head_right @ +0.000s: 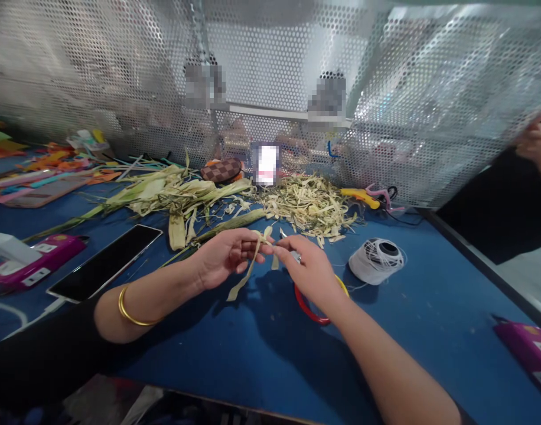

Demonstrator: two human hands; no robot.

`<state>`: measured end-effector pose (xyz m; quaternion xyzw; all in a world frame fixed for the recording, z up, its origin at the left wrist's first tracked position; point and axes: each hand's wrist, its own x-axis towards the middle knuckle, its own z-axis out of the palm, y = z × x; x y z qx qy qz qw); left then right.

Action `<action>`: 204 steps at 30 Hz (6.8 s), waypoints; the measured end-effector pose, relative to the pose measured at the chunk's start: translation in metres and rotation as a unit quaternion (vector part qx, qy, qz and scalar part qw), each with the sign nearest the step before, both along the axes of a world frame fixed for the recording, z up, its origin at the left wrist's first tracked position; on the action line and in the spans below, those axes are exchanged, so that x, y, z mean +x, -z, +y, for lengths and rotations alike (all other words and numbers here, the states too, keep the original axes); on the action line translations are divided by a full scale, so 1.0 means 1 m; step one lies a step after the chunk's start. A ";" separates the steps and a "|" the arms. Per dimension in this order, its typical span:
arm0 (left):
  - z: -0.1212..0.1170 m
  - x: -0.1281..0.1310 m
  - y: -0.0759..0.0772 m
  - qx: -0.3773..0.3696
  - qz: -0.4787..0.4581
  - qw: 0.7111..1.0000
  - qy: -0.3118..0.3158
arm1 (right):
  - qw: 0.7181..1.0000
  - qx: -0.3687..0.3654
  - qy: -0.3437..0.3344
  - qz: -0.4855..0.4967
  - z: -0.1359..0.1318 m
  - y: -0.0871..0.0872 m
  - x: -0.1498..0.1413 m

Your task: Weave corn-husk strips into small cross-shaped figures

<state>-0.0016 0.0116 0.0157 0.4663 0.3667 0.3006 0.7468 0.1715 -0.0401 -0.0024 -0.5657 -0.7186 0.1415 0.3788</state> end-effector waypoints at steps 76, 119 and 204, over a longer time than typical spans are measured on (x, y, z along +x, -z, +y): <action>-0.001 -0.002 0.000 0.061 0.105 0.987 0.103 | 0.987 -0.114 -0.063 0.097 -0.003 -0.020 0.007; -0.005 0.007 0.007 -0.025 -0.012 0.999 -0.027 | 0.875 0.287 -0.139 -0.365 -0.014 0.005 -0.017; 0.004 -0.001 0.000 0.031 0.067 0.997 0.017 | 0.997 0.078 0.008 0.017 0.000 0.001 -0.001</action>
